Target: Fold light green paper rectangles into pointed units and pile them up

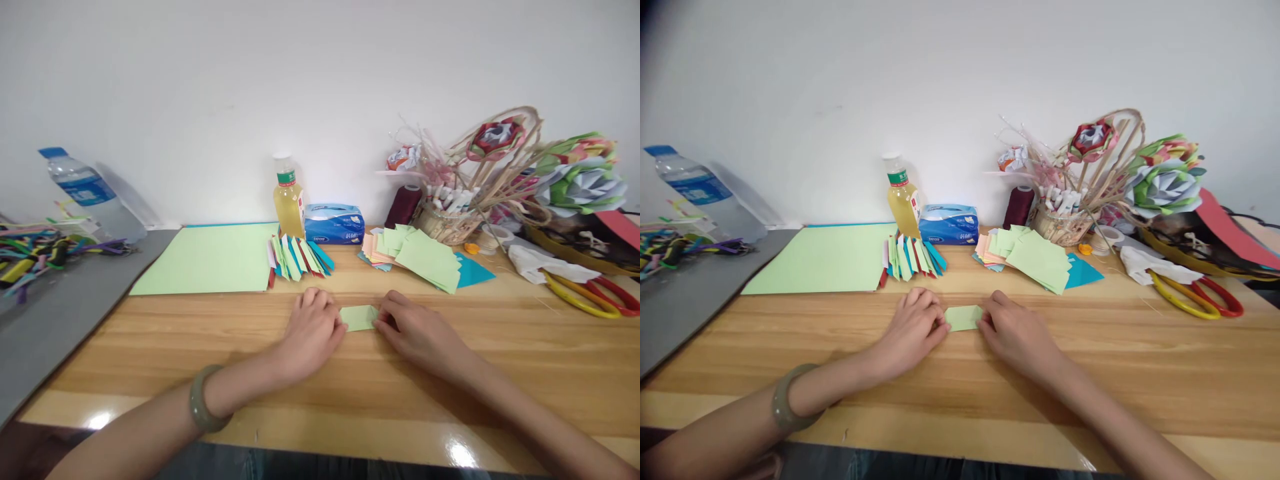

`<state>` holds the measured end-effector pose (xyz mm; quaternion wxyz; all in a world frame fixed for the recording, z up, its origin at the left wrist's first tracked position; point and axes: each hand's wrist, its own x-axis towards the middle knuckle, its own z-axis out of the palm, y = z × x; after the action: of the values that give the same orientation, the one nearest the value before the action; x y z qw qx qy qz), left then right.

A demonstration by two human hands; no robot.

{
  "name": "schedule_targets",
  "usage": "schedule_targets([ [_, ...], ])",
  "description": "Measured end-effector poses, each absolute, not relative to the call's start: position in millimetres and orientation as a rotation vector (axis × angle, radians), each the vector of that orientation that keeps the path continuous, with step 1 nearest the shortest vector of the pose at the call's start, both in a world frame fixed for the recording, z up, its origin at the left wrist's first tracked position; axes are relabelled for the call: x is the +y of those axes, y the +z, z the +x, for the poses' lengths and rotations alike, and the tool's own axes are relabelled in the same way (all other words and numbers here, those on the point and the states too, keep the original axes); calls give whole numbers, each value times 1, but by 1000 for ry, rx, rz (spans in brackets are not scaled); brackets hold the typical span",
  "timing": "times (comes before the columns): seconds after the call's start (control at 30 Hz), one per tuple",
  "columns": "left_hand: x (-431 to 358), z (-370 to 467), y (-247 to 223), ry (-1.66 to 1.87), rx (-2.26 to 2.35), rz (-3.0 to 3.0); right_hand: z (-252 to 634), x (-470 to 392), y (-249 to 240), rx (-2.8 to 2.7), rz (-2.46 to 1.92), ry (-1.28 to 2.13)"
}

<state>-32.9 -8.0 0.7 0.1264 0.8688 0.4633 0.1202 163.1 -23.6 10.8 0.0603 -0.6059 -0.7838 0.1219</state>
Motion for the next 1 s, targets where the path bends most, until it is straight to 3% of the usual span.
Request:
schedule_targets([
  [0.5, -5, -38, -3, 439, 1313, 2488, 176, -23, 0, -2268, -1651, 476],
  [0.77, -2, -44, -14, 364, 1021, 2993, 190, -30, -3, -2663, -1024, -60],
  [1.0, -5, -66, -13, 256, 862, 3208, 208, -36, 0, -2706, -1008, -78],
])
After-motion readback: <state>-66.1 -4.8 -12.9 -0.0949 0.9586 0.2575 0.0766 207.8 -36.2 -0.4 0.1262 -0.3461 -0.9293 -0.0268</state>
